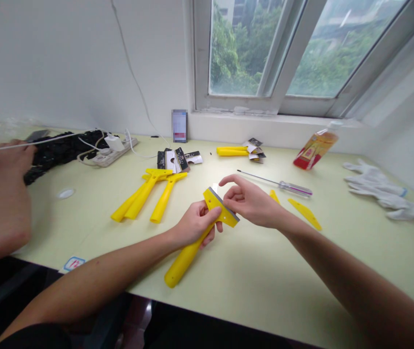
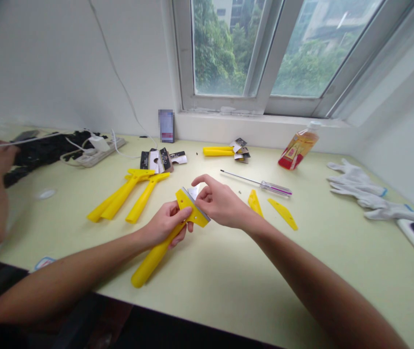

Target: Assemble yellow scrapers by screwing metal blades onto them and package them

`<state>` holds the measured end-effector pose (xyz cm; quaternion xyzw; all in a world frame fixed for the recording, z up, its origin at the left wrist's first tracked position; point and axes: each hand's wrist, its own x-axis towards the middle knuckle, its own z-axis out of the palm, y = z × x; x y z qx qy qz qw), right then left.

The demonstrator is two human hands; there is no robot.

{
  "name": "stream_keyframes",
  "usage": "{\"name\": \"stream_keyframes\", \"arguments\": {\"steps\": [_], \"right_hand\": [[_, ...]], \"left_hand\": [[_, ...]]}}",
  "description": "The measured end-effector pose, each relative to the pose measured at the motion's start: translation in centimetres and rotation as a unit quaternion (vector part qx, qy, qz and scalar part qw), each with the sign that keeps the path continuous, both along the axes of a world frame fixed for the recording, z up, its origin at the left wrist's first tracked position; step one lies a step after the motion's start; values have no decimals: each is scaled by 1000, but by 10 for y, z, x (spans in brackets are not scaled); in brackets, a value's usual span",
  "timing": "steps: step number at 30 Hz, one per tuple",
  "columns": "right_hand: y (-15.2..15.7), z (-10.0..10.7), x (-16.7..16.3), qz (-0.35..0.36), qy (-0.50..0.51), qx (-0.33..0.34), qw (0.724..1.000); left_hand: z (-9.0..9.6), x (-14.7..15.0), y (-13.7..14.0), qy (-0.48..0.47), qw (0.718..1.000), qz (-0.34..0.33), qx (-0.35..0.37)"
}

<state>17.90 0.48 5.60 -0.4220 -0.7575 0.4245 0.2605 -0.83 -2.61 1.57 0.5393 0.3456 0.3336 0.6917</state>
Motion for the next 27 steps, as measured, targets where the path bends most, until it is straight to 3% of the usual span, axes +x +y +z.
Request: {"name": "stream_keyframes", "arguments": {"steps": [7,10,15,20,27], "right_hand": [[0,1,-2,-5,16,-15,1000],[8,-2,5,-16,22,-3,1000],[30,-20,20,-39,-134,134,981],[34,-38,19,47,-236,215,946],[41,-37,31,59,-265,206,940]], "left_hand": [[1,-1,1,-3,1000,-7,-15],[0,-8,13,-22,999,37,-33],[-5,-25,44,-16,990,134,-44],[-9,-27,50,-35,988,148,-39],[-15,-22,47,-40,988,141,-49]]}}
